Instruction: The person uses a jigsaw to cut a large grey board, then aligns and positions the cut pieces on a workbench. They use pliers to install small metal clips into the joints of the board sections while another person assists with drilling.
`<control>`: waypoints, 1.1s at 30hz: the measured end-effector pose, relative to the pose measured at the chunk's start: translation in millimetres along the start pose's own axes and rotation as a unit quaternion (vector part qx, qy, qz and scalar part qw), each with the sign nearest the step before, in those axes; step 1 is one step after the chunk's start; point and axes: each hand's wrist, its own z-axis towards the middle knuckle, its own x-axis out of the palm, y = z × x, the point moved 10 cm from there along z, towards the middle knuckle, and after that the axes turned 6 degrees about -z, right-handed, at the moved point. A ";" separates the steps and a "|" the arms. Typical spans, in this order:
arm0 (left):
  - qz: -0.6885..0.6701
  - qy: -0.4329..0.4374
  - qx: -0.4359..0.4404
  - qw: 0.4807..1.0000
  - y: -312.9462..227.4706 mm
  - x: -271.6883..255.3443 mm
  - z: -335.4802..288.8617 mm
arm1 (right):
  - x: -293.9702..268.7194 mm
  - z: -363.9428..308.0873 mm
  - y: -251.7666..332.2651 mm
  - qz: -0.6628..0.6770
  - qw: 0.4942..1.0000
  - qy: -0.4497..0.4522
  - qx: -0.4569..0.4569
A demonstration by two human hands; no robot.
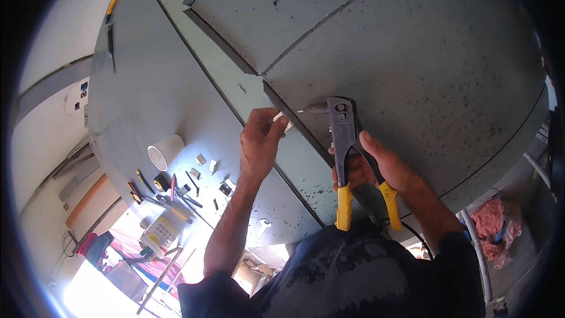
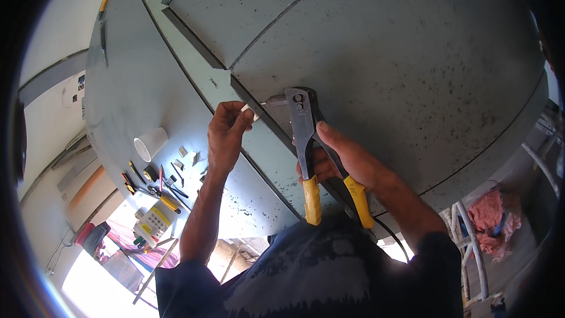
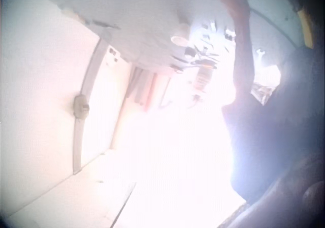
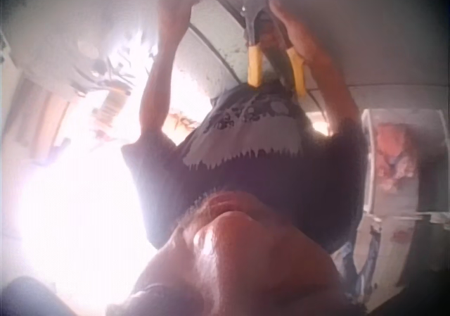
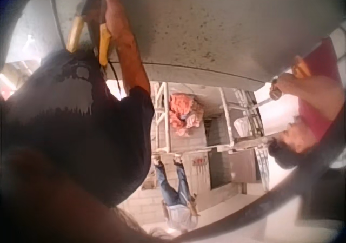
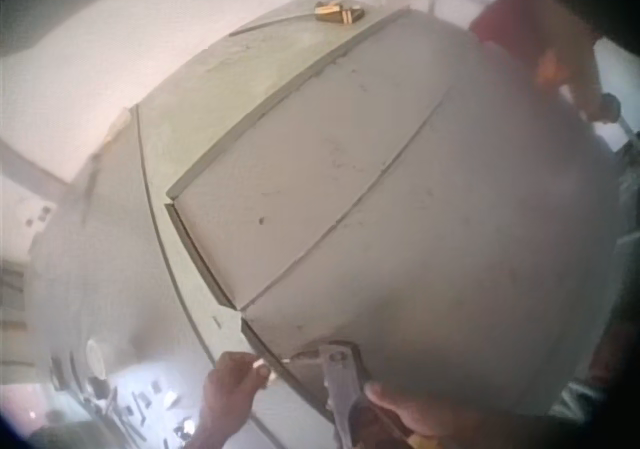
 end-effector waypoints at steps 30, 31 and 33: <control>0.000 0.021 -0.089 0.996 10.7 -2.2 9.5 | -8.1 12.5 15.4 -0.173 0.981 0.006 0.091; 0.004 0.025 -0.088 0.996 9.2 -1.8 10.5 | -8.8 12.7 18.1 -0.180 0.979 -0.001 0.091; 0.003 0.028 -0.087 0.996 10.6 -3.4 10.9 | -7.7 13.0 18.5 -0.146 0.983 0.003 0.110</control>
